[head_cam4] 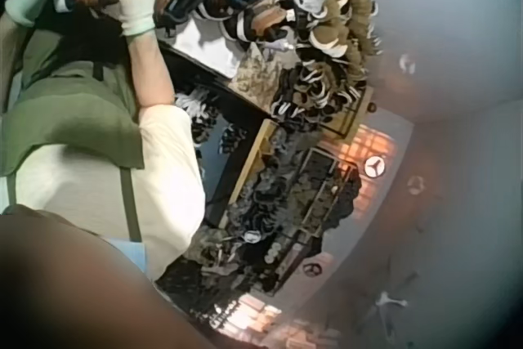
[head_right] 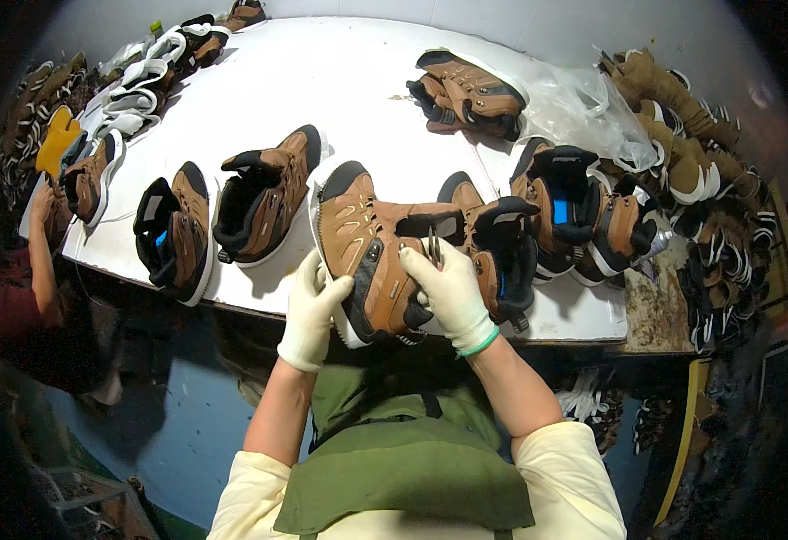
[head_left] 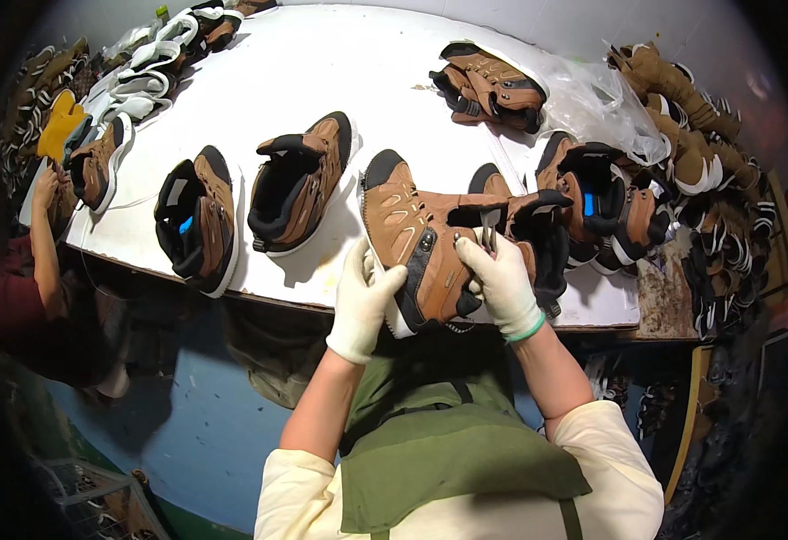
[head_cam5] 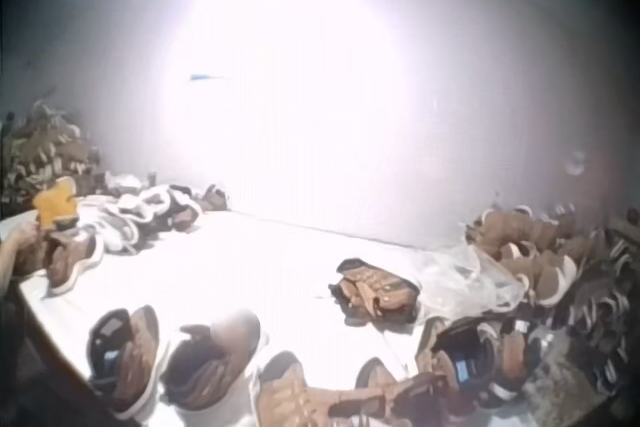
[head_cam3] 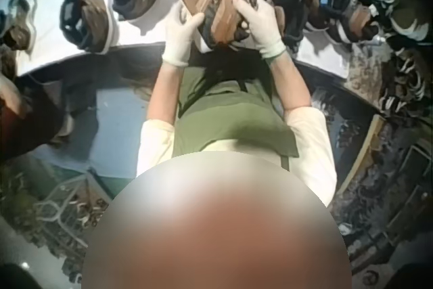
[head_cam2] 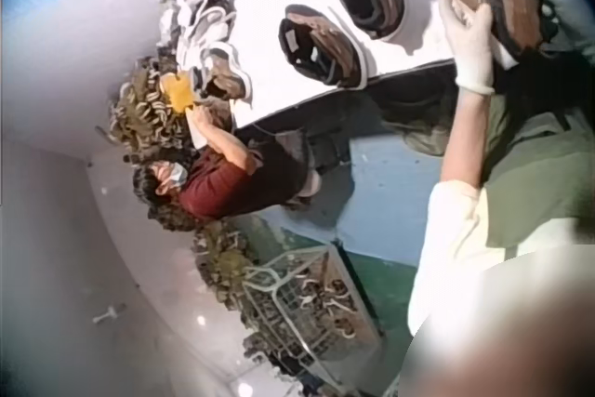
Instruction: The person assembles brown high-top shoes by attaching white midsole pieces to the shoe uppers. They pick up a shoe, align the midsole, and press it into place, repeating the process for multiple pairs on a white work table.
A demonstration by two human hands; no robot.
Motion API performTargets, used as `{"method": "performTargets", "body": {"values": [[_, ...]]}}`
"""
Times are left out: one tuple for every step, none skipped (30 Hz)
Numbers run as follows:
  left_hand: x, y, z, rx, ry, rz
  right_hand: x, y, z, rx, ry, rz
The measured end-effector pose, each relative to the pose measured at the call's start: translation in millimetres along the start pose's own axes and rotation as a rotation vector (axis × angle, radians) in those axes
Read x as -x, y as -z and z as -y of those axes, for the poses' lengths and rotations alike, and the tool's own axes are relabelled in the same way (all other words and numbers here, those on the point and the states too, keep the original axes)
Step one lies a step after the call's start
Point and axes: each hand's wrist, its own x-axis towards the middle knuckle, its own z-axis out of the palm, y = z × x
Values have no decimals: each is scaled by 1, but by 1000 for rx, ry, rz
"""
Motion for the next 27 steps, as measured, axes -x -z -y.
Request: {"method": "performTargets", "body": {"values": [[5,-1,2,-96,-50,-28,-2,-1,2,5,-4,19],[6,-2,3,-192,-104,-57,-4,-3,7,10,-1,31],[5,-1,2,18,-34,-45,-5,-5,14,15,1,42],[2,1,1,228,36,-32,-6,-6,19,20,3,54],[-1,3,-1,289,49,-40,-9,-8,21,25,30,55],[-4,5,-3,350,62,-48,-12,-7,24,-11,60,104],[-6,2,-2,465,27,-98,-10,-3,32,20,86,136],[-7,-1,-16,513,45,-57,-8,-1,41,53,116,166],[-12,2,-17,544,47,-35,-9,0,43,40,198,128],[-18,5,-16,575,49,-12,-9,-1,47,48,319,74],[-23,4,-16,604,80,-43,-11,6,46,77,388,79],[-27,4,-15,647,98,-31,-13,15,43,105,457,84],[-31,4,-14,689,116,-17,-12,21,45,194,476,112],[-35,4,-12,730,131,-6,-13,29,44,241,437,171],[-39,3,-10,755,150,-31,-11,28,44,327,470,214],[-42,3,-10,806,183,2,-10,28,45,414,502,255],[-44,1,-12,854,224,38,-8,26,47,436,485,292],[-46,-2,-14,902,266,75,-8,22,50,491,577,299],[-47,-5,-16,895,295,63,-13,18,48,465,658,284],[-47,-7,-16,902,290,64,-20,16,44,437,735,270],[-46,-9,-15,909,284,65,-23,18,47,485,719,276],[-45,-11,-15,916,279,66,-25,21,51,532,703,283],[-44,-12,-15,906,270,44,-27,23,53,578,685,291],[-42,-14,-17,895,262,22,-27,23,54,559,629,291],[-42,-16,-19,885,252,0,-27,23,56,540,573,292],[-40,-18,-21,890,263,-25,-26,24,56,520,513,290],[-39,-21,-24,895,274,-50,-25,23,56,459,501,285]]}}
